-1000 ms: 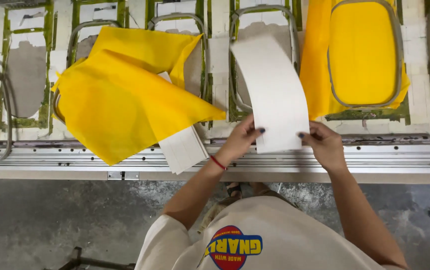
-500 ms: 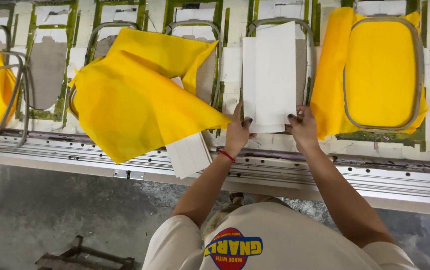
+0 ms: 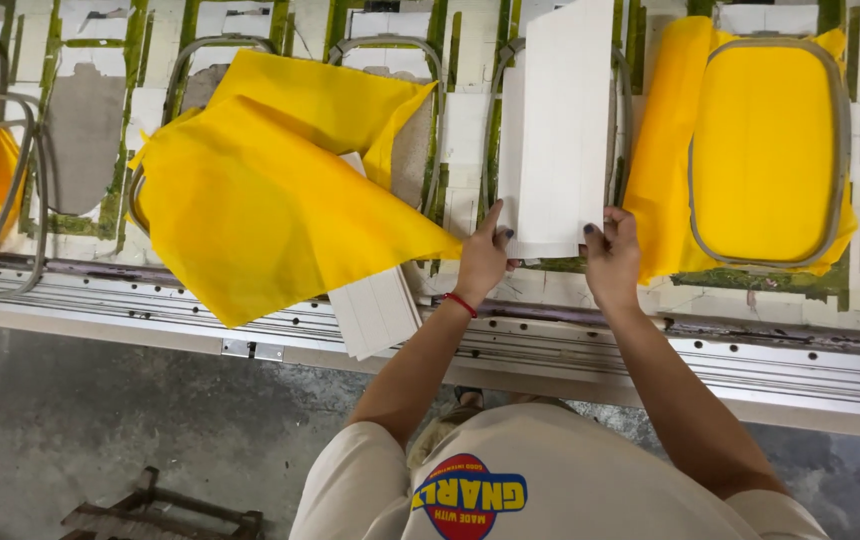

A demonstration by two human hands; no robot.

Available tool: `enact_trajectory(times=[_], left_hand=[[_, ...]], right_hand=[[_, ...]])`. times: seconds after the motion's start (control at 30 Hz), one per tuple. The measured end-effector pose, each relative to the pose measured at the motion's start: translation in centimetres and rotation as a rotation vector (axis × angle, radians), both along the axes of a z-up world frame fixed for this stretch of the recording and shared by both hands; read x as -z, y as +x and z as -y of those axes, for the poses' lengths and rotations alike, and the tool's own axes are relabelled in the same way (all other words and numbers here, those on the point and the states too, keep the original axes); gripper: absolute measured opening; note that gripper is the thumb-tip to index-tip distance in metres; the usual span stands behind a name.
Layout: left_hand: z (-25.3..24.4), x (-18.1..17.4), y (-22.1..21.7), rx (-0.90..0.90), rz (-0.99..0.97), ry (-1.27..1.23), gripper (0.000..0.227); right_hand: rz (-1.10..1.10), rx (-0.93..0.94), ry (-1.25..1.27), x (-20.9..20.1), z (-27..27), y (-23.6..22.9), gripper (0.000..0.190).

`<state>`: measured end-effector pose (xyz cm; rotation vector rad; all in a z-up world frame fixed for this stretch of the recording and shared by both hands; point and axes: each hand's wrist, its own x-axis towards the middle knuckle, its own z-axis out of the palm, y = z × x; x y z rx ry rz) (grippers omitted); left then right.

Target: Preparing multiple embroidery frames on an industrial machine by layering backing paper and yellow fabric, then securing them with hoops.

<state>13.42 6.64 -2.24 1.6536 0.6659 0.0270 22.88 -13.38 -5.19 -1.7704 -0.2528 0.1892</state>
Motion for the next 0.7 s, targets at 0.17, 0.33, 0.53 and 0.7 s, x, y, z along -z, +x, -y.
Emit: enact_trajectory(times=[0.17,0.33,0.53,0.7], left_hand=[[0.1,-0.1,-0.6,0.011,0.057,0.074,0.055],[0.3,1.1,-0.8,0.024,0.157,0.229,0.056],[-1.6,4.4,1.2,0.027,0.244,0.487,0.057],[-3.1,3.0,2.0,0.134,-0.01,0.717,0.053]], right_hand=[[0.012,0.016,0.027,-0.1,-0.4,-0.2,0.027],[-0.035,0.045,0.057,-1.5,-0.4,-1.8,0.029],[-0.058,0.026,0.106,-4.6,-1.6,-0.7,0.046],[-0.03,-0.013,-0.302,-3.1,-1.1,0.4,0.048]])
